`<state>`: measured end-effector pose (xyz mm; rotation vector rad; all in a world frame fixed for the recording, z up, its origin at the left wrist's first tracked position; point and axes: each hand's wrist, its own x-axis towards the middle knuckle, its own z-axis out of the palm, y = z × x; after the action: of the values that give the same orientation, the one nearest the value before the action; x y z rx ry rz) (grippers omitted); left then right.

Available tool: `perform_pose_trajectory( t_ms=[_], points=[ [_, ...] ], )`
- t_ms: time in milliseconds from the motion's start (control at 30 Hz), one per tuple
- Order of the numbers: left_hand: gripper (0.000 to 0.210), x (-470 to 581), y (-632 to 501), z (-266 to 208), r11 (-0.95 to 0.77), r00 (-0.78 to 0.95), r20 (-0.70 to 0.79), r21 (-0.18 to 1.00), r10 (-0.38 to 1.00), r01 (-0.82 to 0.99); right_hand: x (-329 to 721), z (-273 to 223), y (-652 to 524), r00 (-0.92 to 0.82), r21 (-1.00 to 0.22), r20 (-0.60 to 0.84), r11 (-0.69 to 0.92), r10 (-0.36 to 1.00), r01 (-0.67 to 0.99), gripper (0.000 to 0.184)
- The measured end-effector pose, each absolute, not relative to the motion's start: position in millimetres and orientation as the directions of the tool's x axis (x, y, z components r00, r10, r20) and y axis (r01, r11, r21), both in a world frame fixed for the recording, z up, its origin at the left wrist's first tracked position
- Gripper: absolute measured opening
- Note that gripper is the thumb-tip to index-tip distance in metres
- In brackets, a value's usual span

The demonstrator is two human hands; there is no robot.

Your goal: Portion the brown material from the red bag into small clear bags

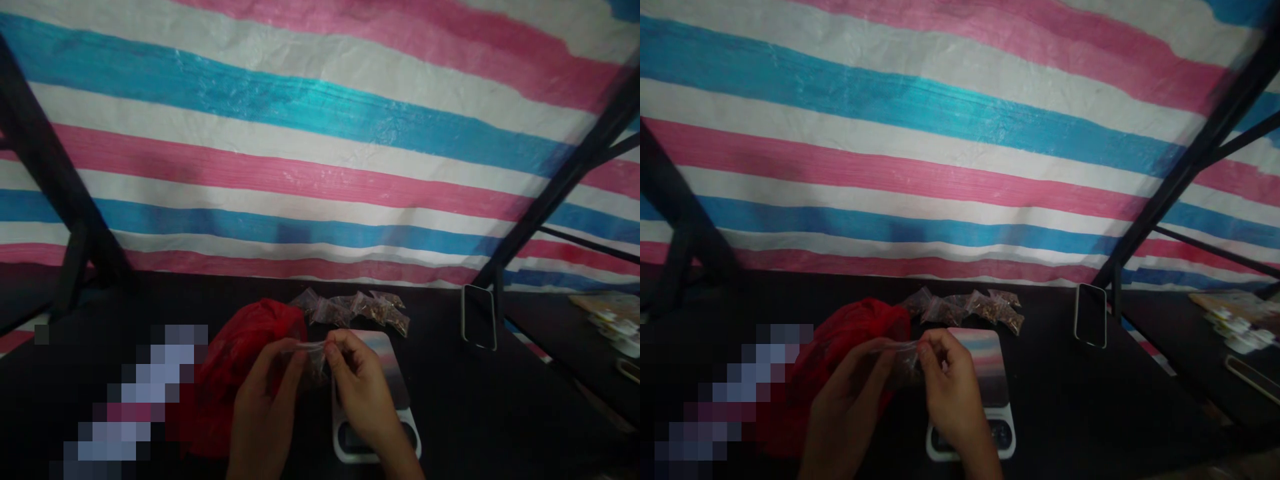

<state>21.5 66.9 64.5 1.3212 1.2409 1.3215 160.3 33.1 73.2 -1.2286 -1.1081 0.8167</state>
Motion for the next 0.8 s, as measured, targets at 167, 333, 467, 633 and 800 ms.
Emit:
perform_pose_trajectory(
  t_ms=[167,333,467,633,800],
  points=[
    [0.032,20,69,62,-0.204,0.01,0.204,0.978,0.979,0.049,152,73,33,0.29,-0.948,0.291,0.232,0.912,0.22,0.029],
    [0.032,18,70,61,-0.194,0.017,0.194,0.981,0.981,0.027,145,75,36,0.291,-0.936,0.306,0.23,0.906,0.267,0.02],
    [0.032,17,69,63,-0.189,0.041,0.19,0.982,0.981,-0.008,144,75,38,0.306,-0.937,0.304,0.226,0.902,0.266,0.027],
    [0.029,17,69,64,-0.22,0.034,0.221,0.975,0.975,-0.028,142,77,38,0.277,-0.929,0.326,0.252,0.904,0.27,0.015],
    [0.018,16,69,66,-0.316,0.046,0.318,0.948,0.947,-0.045,142,80,36,0.307,-0.897,0.407,0.313,0.86,0.313,0.019]
  ],
)
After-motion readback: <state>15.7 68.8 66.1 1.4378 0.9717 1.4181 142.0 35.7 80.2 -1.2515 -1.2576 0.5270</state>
